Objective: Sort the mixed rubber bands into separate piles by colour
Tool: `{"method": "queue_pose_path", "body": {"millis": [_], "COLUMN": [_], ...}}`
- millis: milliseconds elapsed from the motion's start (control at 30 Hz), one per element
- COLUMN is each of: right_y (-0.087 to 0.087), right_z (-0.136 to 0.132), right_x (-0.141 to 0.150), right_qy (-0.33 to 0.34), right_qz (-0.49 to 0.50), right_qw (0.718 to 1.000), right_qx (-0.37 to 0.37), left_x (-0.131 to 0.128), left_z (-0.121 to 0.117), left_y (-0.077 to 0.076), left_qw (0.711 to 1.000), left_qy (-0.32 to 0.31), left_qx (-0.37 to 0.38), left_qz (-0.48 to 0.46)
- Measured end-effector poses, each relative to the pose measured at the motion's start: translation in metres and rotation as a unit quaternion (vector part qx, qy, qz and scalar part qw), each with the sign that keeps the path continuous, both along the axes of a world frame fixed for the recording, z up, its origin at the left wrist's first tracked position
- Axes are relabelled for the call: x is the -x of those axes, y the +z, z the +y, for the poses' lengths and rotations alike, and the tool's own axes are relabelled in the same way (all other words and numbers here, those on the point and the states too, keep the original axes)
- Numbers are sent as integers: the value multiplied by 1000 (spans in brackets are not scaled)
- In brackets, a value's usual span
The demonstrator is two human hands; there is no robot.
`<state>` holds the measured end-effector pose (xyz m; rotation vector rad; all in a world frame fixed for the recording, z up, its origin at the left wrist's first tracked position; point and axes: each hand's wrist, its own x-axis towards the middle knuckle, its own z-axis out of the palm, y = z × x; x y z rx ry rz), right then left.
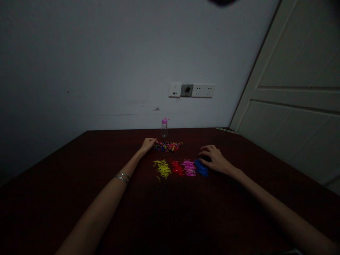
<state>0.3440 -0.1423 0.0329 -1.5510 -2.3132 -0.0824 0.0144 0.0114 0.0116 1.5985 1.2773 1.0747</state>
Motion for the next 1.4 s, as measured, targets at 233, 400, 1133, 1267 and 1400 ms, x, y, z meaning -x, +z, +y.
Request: {"method": "queue_pose_path", "body": {"millis": [233,400,1133,1267,1400], "right_y": [3,2,13,17,23], "right_z": [-3,-2,-3,-3,2], "right_x": [15,14,14,12,0], "right_qy": [74,72,90,95,83], "right_qz": [8,6,22,31,57], "right_qw": [987,988,985,985,989], "right_qx": [141,136,142,140,109], "left_x": [1,1,0,0,0], "left_z": [4,5,-4,-7,-6], "left_y": [-3,-3,2,4,3], "left_qw": [1000,1000,1000,1000,1000], "left_qy": [7,-7,10,7,9], "left_qx": [-3,-7,1,0,0], "left_qz": [8,3,14,7,9]}}
